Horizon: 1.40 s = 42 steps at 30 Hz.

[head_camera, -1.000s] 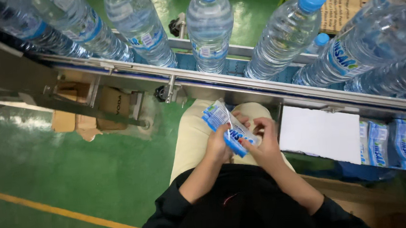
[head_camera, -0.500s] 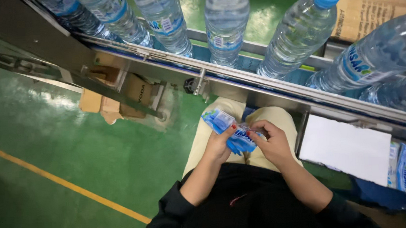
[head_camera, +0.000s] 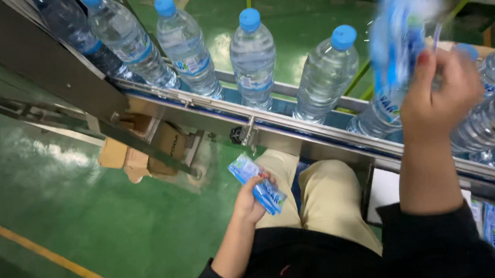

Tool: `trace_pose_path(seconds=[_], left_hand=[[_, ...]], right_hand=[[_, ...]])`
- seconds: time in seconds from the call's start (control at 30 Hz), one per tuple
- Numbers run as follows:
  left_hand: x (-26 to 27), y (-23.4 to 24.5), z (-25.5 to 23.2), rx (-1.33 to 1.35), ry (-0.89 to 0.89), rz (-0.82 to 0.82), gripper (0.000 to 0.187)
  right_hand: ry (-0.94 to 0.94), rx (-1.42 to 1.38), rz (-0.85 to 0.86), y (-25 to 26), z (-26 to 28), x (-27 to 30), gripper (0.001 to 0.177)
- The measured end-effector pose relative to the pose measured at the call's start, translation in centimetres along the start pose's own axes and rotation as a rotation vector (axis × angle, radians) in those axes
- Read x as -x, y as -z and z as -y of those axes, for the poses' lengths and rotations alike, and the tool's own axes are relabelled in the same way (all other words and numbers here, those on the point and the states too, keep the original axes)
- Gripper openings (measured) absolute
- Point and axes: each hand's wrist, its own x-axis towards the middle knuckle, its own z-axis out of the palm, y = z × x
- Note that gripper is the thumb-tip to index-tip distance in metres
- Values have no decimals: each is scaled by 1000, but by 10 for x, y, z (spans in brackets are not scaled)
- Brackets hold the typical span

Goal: The person applies plastic labels to water bottles on a conveyor belt by hand, then takes a labeled bottle and places it into a collection tray.

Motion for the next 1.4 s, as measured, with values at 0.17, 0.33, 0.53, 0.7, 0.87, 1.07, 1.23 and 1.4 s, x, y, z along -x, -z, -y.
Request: trace_pose_path(seconds=[0.17, 0.33, 0.53, 0.7, 0.87, 1.07, 1.23, 1.4], left_hand=[[3, 11, -1, -64, -125, -173, 26], [6, 11, -17, -98, -157, -185, 24], [5, 16, -26, -76, -157, -149, 28], [4, 19, -28, -70, -126, -134, 27], [4, 21, -29, -70, -161, -181, 31], [8, 15, -36, -69, -174, -193, 28], [8, 16, -35, -76, -193, -247, 29], [13, 21, -39, -80, -193, -245, 29]], right_hand=[[299, -145, 67, -58, 14, -58, 16], [135, -217, 233, -76, 47, -58, 12], [21, -70, 372, -84, 63, -74, 12], [90, -69, 440, -113, 60, -75, 14], [-18, 57, 600, -119, 83, -88, 31], [-280, 180, 960, -125, 138, -105, 70], [-419, 12, 787, -142, 149, -85, 104], [-476, -72, 675, -181, 141, -48, 110]])
